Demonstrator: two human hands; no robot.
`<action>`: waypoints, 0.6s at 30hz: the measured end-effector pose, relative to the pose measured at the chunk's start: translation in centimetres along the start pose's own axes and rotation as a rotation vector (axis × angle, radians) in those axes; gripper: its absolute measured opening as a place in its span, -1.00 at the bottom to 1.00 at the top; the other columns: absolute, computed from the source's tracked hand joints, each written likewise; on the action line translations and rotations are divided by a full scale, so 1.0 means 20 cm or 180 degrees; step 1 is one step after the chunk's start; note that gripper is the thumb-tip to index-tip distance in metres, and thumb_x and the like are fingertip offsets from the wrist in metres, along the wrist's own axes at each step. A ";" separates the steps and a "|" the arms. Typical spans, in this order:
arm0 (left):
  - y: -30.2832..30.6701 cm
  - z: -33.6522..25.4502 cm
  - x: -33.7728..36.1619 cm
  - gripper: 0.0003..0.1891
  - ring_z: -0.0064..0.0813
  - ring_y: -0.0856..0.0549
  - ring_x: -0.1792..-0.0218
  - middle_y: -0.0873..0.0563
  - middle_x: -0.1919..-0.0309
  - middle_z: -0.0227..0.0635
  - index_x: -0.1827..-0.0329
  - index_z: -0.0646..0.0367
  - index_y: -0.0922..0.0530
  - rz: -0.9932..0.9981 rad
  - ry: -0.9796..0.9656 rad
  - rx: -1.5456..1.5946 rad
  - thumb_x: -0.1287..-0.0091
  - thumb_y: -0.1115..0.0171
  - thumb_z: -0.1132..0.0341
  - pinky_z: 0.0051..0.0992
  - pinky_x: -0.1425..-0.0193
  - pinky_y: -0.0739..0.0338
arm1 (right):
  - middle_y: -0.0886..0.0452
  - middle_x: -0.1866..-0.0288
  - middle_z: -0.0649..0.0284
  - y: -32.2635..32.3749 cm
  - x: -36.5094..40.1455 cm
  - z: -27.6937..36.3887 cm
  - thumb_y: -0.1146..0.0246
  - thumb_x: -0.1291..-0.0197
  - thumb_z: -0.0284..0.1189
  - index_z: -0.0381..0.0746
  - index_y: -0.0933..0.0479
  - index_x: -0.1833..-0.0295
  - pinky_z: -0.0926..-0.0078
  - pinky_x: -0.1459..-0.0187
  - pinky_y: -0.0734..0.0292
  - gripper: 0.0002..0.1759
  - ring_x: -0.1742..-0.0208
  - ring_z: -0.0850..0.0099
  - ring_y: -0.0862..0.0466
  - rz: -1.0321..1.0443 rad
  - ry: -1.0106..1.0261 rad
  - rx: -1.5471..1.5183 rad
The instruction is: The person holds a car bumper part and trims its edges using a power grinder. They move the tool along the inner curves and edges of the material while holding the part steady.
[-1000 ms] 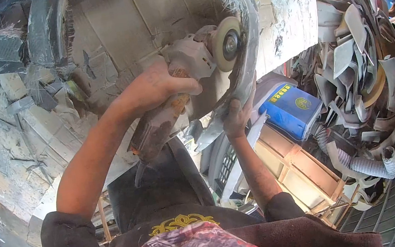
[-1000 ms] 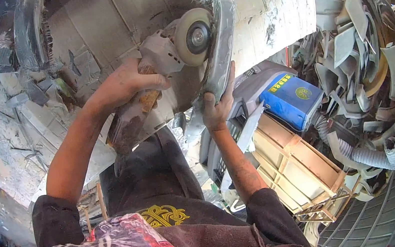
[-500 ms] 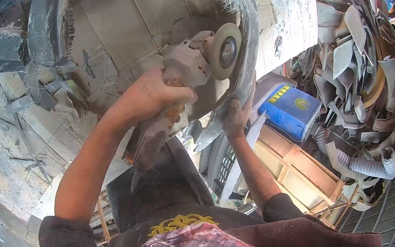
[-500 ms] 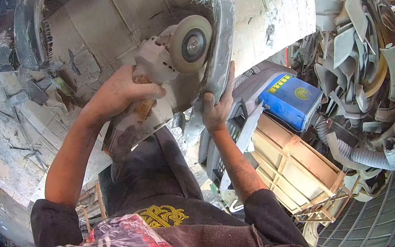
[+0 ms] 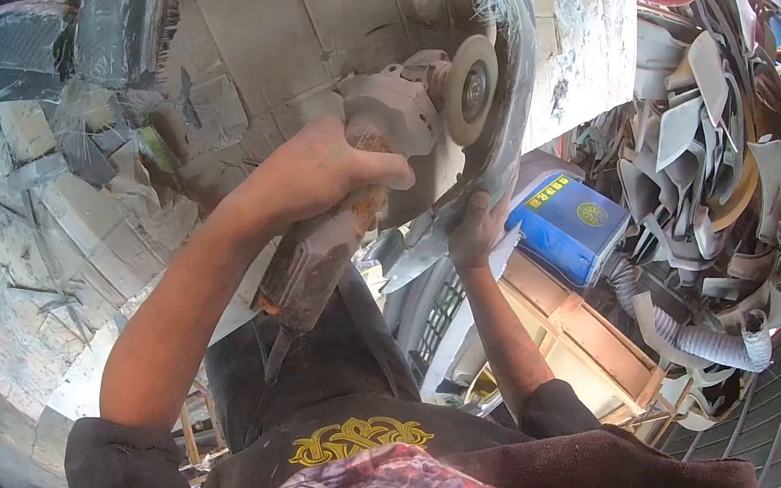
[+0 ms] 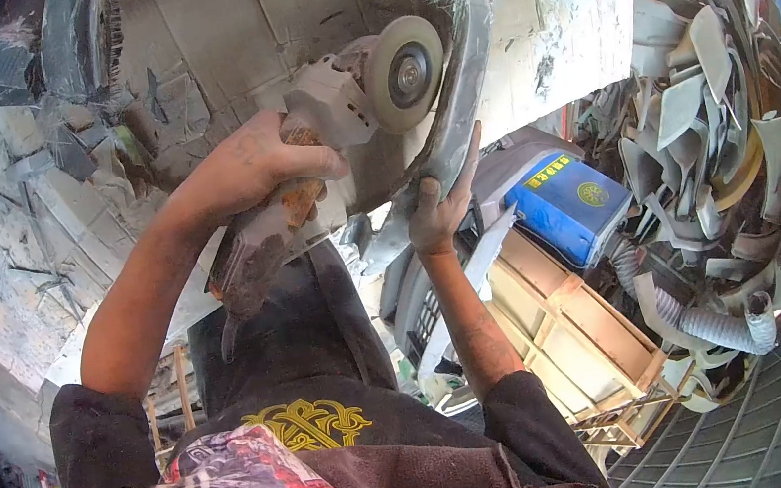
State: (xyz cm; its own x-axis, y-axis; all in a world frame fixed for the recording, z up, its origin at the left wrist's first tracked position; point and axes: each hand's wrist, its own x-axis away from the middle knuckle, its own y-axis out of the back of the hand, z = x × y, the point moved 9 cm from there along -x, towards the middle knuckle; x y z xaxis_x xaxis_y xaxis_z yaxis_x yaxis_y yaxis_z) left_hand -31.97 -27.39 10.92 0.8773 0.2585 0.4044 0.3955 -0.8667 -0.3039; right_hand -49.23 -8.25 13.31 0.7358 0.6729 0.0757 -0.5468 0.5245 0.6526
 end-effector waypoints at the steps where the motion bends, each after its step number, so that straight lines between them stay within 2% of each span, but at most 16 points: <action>1: 0.00 0.01 0.00 -0.54 -0.39 -0.66 0.31 -0.72 0.34 -0.19 0.19 0.25 -0.74 -0.0008 0.0002 0.0010 -0.06 -0.43 -0.01 -0.42 0.08 -0.51 | -0.44 -0.39 -0.04 -0.01 0.00 0.02 -0.06 -0.19 0.49 -0.35 0.11 -0.67 0.33 -0.33 -0.37 0.32 -0.30 0.22 -0.51 0.0012 0.0001 0.0005; 3: -0.03 0.06 0.01 -0.53 -0.34 -0.66 0.18 -0.69 0.23 -0.09 0.14 0.20 -0.75 0.0252 0.0415 0.0306 -0.06 -0.43 -0.02 -0.38 0.02 -0.50 | -0.43 -0.40 -0.01 -0.01 -0.01 0.07 -0.07 -0.19 0.49 -0.35 0.12 -0.68 0.35 -0.31 -0.38 0.33 -0.29 0.24 -0.51 -0.0017 0.0008 -0.0010; 6: -0.02 0.00 0.04 -0.49 -0.34 -0.66 0.18 -0.69 0.23 -0.10 0.12 0.26 -0.73 0.0355 0.0260 -0.0198 -0.05 -0.43 -0.01 -0.37 0.02 -0.50 | -0.39 -0.43 -0.01 0.00 0.00 0.01 -0.08 -0.19 0.49 -0.36 0.13 -0.68 0.34 -0.32 -0.36 0.33 -0.31 0.25 -0.48 -0.0086 0.0044 -0.0005; 9: -0.04 0.03 0.01 -0.43 -0.32 -0.66 0.17 -0.69 0.20 -0.08 0.10 0.34 -0.72 0.0334 0.0361 0.0139 -0.04 -0.44 -0.03 -0.36 0.01 -0.51 | -0.34 -0.47 -0.03 -0.02 0.01 -0.01 -0.09 -0.18 0.48 -0.38 0.14 -0.67 0.32 -0.38 -0.30 0.35 -0.37 0.24 -0.43 0.0172 -0.0246 -0.0314; 12: -0.02 0.01 0.01 -0.41 -0.35 -0.65 0.28 -0.72 0.30 -0.14 0.12 0.38 -0.71 -0.0003 0.0111 -0.0080 -0.03 -0.44 -0.05 -0.39 0.06 -0.52 | -0.29 -0.52 -0.04 0.00 -0.01 -0.04 -0.10 -0.18 0.48 -0.40 0.15 -0.67 0.31 -0.43 -0.25 0.36 -0.43 0.23 -0.38 0.0040 -0.0003 -0.0232; 15: -0.06 0.03 0.00 -0.40 -0.35 -0.65 0.26 -0.72 0.29 -0.16 0.11 0.37 -0.71 0.0343 0.0236 0.0135 -0.02 -0.44 -0.06 -0.39 0.05 -0.51 | -0.23 -0.55 -0.05 0.02 0.01 -0.11 -0.11 -0.17 0.49 -0.41 0.15 -0.66 0.30 -0.45 -0.23 0.37 -0.46 0.21 -0.36 0.0015 -0.0091 -0.0200; 18: -0.05 0.03 -0.01 -0.41 -0.40 -0.64 0.30 -0.71 0.34 -0.21 0.10 0.37 -0.70 0.0059 0.0115 0.0068 -0.03 -0.44 -0.04 -0.43 0.07 -0.51 | -0.20 -0.58 -0.06 0.01 0.01 -0.11 -0.08 -0.16 0.50 -0.40 0.15 -0.67 0.29 -0.46 -0.23 0.37 -0.48 0.21 -0.34 0.0033 -0.0072 -0.0247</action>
State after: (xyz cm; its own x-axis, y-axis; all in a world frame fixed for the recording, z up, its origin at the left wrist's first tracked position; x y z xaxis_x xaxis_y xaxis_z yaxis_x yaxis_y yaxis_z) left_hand -32.24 -26.35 10.58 0.8743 0.2265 0.4292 0.3853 -0.8618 -0.3298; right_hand -50.10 -6.87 11.79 0.7384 0.6669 0.0997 -0.5830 0.5571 0.5915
